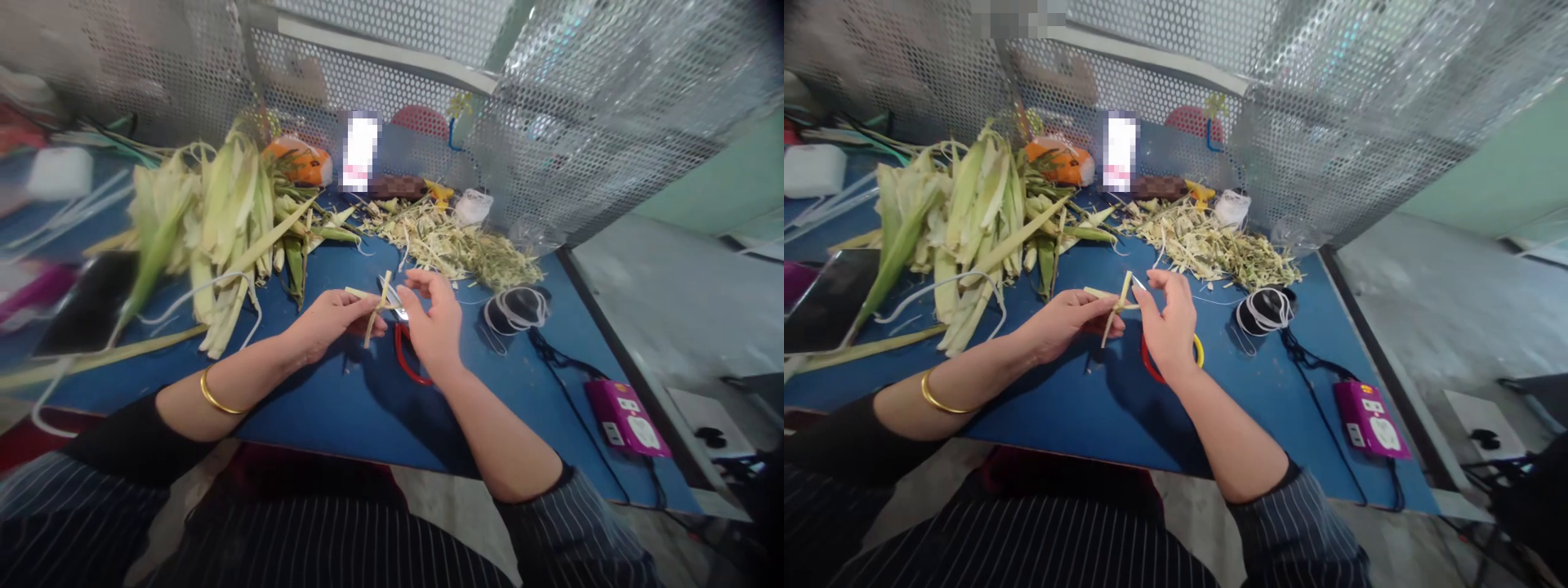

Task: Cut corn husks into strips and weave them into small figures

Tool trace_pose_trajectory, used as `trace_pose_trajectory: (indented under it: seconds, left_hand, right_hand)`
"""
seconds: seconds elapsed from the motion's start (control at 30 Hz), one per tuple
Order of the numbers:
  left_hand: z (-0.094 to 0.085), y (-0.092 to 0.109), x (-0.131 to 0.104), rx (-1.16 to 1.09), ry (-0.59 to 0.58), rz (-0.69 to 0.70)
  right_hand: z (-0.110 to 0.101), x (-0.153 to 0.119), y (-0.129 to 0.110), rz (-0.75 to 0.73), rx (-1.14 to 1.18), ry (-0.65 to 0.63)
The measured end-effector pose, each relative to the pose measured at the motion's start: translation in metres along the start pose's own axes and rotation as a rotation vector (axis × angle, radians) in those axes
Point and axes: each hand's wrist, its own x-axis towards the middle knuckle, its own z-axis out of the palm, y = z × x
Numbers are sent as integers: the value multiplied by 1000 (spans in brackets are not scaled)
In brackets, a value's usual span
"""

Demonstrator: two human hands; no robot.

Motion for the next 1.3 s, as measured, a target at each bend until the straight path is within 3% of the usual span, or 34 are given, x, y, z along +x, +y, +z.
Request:
trace_pose_trajectory:
  seconds: [0.07,0.1,0.23,0.3,0.43,0.73,0.97,1.1,1.3]
  left_hand:
    - [-2,4,1,-61,32,51]
    - [-2,6,1,-78,53,81]
    - [-1,5,2,-119,125,163]
    - [0,2,3,-126,144,167]
    - [1,-1,2,-141,175,159]
    - [0,-4,3,-235,223,154]
    - [-9,5,1,-150,114,83]
    - [-9,7,-2,-100,63,59]
    - [-6,5,0,5,73,35]
  right_hand:
    - [-3,-2,-7,-76,-63,67]
    - [-3,-4,-10,-75,-76,35]
    - [7,-16,-15,33,-15,-262]
    - [13,-20,-13,85,22,-311]
    - [17,-20,-10,117,106,-330]
    - [12,-21,-12,-8,87,-403]
    - [2,-6,-5,-190,-159,-138]
    - [1,-2,-1,-165,-209,-327]
    - [7,-11,-1,-192,-249,-326]
